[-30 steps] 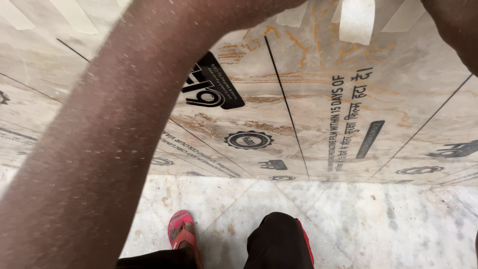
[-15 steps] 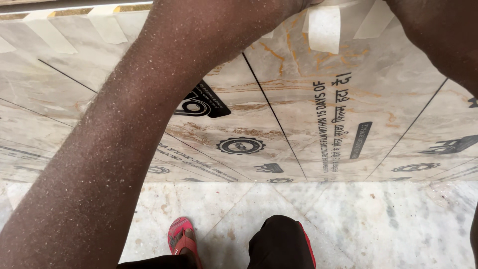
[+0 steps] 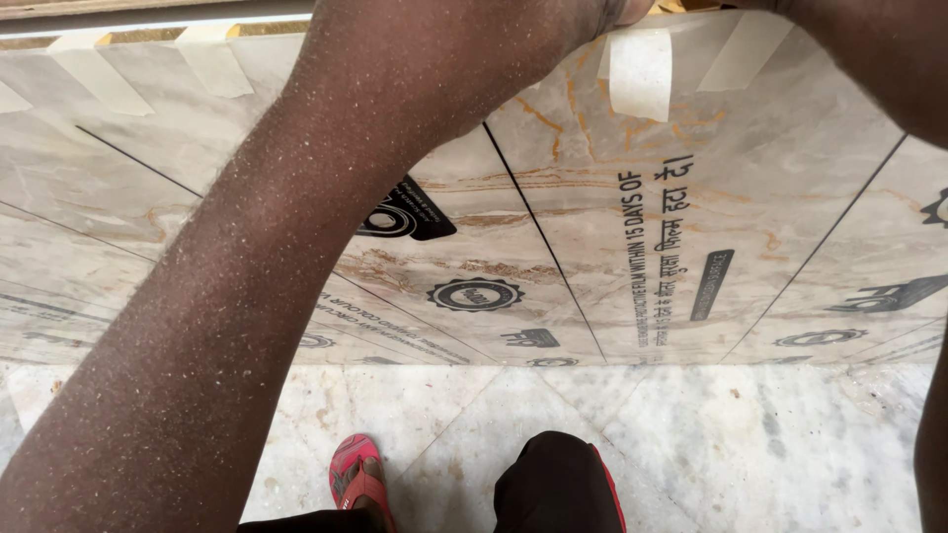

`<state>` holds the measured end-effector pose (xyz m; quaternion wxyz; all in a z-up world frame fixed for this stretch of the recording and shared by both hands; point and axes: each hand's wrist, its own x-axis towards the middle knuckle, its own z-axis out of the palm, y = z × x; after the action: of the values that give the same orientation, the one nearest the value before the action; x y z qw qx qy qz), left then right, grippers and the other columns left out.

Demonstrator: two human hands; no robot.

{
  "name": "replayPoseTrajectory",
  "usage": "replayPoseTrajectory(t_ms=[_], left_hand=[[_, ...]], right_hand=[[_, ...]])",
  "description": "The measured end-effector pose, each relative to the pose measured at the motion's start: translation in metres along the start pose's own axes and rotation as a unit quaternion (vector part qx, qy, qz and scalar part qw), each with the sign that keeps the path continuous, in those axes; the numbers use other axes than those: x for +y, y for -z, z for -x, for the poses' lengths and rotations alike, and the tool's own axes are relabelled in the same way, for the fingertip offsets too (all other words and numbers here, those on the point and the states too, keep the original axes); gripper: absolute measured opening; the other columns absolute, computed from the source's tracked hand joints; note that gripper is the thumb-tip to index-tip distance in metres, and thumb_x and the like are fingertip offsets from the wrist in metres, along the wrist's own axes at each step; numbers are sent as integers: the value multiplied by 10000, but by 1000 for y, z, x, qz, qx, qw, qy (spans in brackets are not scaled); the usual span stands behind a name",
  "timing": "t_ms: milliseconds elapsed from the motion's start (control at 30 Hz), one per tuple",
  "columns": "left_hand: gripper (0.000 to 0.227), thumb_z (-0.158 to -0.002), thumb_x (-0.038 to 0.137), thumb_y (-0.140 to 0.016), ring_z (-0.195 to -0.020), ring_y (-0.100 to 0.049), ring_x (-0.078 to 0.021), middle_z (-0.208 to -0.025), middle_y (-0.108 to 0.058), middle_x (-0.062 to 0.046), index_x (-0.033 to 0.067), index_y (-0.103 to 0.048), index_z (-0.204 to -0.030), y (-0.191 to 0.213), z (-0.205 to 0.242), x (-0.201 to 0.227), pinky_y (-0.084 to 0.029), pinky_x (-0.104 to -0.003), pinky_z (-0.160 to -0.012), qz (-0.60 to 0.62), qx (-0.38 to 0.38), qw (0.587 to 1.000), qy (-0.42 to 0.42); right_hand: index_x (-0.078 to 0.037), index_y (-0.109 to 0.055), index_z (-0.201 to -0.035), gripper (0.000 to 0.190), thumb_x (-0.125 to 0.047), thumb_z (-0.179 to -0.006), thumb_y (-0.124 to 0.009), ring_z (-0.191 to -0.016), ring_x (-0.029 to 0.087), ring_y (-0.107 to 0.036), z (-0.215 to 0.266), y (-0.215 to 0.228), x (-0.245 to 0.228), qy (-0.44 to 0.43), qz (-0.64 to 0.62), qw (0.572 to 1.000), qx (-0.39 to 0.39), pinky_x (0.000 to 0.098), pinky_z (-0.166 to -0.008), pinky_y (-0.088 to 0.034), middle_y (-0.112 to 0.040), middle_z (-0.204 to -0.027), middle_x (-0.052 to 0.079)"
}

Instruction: The person smooths a small wooden strip with a hand plane, then fits the strip into a slot on a wooden cabinet. They repeat the smoothing and fitting process on another strip, peel off protective film from a white plastic strip, and finally measure and mark the white strip with a tape measure and pencil.

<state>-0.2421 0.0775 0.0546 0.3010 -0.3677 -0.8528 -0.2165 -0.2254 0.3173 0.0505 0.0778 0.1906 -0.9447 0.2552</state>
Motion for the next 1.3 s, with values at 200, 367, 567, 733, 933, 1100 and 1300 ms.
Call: replayPoseTrajectory(t_ms=[200, 367, 567, 733, 933, 1100, 1300], left_hand=[[254, -1003, 330, -742, -484, -609, -106, -600, -652, -32, 78, -754, -974, -5, 0, 0, -489, -288, -428, -4, 7, 1000, -1], [306, -967, 372, -801, -527, -635, -158, -625, -658, -48, 70, -756, -979, -2, 1, 2, -509, -345, -482, -8, 20, 1000, 22], [551, -837, 356, -915, -743, -748, -196, -858, -747, -122, -14, -657, -1153, 14, -11, 8, -602, -362, -662, 9, 48, 999, 19], [631, -801, 337, -883, -806, -781, -194, -953, -767, -131, 13, -610, -1269, 23, -19, 25, -639, -363, -742, 36, -21, 993, 110], [635, -790, 314, -851, -802, -793, -186, -943, -779, -125, 38, -594, -1302, 34, -23, 38, -654, -349, -756, 58, -70, 978, 190], [669, -767, 302, -858, -784, -797, -184, -897, -790, -116, 54, -586, -1326, 38, -24, 44, -644, -354, -741, 64, -67, 976, 197], [613, -767, 317, -867, -775, -798, -200, -842, -789, -113, 61, -622, -1267, 44, -28, 49, -629, -374, -728, 37, -81, 974, 207]], right_hand=[[-10, -688, -1235, 360, -342, -1116, -618, -754, 246, -743, -6, -1, 2, 8, 0, 1000, 7, 353, -689, -595, -748, -977, 176], [-10, -697, -1225, 349, -335, -1114, -639, -751, 245, -743, 1, 2, -1, 19, 13, 998, 61, 354, -685, -595, -751, -979, 174], [-37, -656, -1006, 323, -292, -1073, -844, -761, 181, -644, 23, -5, -17, 153, 169, 918, 323, 344, -681, -482, -726, -958, 76], [-147, -691, -1167, 409, -471, -942, -798, -775, 187, -573, 20, -29, -17, 22, 245, 898, 365, 411, -805, -438, -694, -889, 27], [-104, -460, -1553, 645, -293, -992, -717, -973, 197, -661, 15, -35, -6, 149, 15, 918, 367, 425, -990, -422, -748, -1175, 64], [-121, -463, -1551, 662, -242, -963, -741, -1010, 215, -681, 16, -39, -10, 133, 34, 917, 373, 458, -1030, -421, -767, -1100, 45], [-105, -529, -1511, 599, -221, -963, -742, -1004, 224, -682, 19, -38, -17, 130, 30, 912, 387, 445, -991, -431, -761, -1102, 61]])
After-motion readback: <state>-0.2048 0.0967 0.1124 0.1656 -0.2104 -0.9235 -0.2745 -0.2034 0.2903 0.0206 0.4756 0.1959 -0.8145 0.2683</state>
